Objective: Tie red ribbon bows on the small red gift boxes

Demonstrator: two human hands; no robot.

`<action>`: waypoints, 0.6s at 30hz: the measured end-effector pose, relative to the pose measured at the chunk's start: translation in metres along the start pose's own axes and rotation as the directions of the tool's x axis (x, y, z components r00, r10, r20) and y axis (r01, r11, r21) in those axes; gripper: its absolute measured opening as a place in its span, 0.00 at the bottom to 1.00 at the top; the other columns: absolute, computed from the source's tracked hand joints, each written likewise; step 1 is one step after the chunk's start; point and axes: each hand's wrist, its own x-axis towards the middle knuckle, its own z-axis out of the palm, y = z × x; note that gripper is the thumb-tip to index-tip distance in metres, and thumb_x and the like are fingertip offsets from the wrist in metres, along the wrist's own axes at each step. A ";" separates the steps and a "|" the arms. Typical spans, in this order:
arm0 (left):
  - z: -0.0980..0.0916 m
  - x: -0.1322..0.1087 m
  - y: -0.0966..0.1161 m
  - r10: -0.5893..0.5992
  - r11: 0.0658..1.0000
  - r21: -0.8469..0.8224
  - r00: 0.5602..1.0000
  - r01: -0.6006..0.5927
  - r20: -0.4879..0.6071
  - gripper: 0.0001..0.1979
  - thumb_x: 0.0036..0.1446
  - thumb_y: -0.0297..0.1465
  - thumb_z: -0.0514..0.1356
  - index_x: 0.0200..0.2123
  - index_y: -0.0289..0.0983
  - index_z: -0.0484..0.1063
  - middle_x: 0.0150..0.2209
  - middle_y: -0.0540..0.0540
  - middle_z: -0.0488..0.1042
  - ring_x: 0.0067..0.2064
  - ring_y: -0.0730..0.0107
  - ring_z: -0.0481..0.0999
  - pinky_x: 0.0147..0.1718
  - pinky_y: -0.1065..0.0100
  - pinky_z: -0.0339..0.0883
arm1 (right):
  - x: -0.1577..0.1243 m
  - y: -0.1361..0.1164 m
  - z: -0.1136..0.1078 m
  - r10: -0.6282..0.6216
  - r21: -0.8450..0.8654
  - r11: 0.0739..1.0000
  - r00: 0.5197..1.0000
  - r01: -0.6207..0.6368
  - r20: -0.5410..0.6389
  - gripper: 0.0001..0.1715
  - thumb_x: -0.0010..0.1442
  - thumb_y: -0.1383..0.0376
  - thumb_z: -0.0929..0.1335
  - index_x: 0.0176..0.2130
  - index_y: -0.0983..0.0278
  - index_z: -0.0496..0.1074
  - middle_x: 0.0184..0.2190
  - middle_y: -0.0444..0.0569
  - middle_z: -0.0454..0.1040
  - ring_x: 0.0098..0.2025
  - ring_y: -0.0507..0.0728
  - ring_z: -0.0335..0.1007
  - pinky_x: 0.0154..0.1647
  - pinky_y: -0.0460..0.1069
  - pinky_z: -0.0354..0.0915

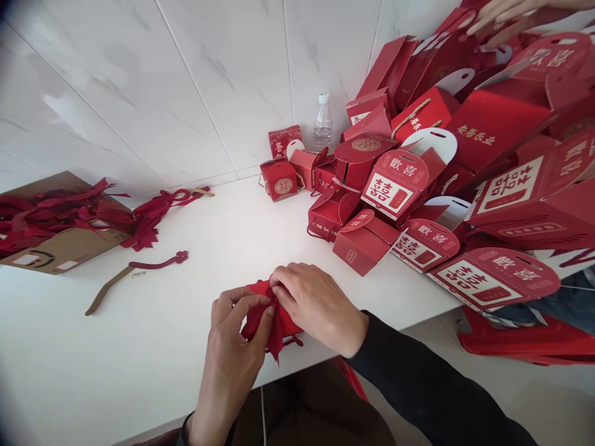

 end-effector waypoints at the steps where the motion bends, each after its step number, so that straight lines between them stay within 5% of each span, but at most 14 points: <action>1: 0.000 0.000 0.001 0.003 1.000 -0.002 1.000 -0.003 0.000 0.06 0.63 0.28 0.59 0.38 0.43 0.75 0.43 0.44 0.69 0.46 0.62 0.69 0.42 0.61 0.70 | 0.001 0.001 0.000 0.001 0.012 1.000 1.000 0.000 -0.010 0.07 0.70 0.72 0.64 0.40 0.63 0.68 0.37 0.47 0.74 0.40 0.58 0.72 0.43 0.55 0.67; 10: -0.014 0.018 0.006 -0.158 0.979 -0.117 0.983 0.169 0.094 0.11 0.68 0.37 0.52 0.46 0.45 0.74 0.44 0.45 0.72 0.48 0.61 0.69 0.43 0.60 0.65 | -0.004 0.003 0.003 -0.017 0.218 0.974 0.982 0.058 -0.187 0.06 0.70 0.72 0.63 0.43 0.60 0.66 0.40 0.44 0.74 0.42 0.54 0.71 0.45 0.50 0.66; 18: -0.019 0.037 0.007 -0.302 0.895 -0.271 0.929 0.353 0.214 0.06 0.62 0.37 0.59 0.36 0.43 0.72 0.37 0.49 0.75 0.40 0.65 0.70 0.41 0.61 0.62 | -0.011 -0.003 -0.003 0.140 0.422 0.902 0.986 -0.087 -0.094 0.05 0.72 0.62 0.64 0.44 0.59 0.68 0.40 0.42 0.76 0.38 0.52 0.72 0.37 0.47 0.67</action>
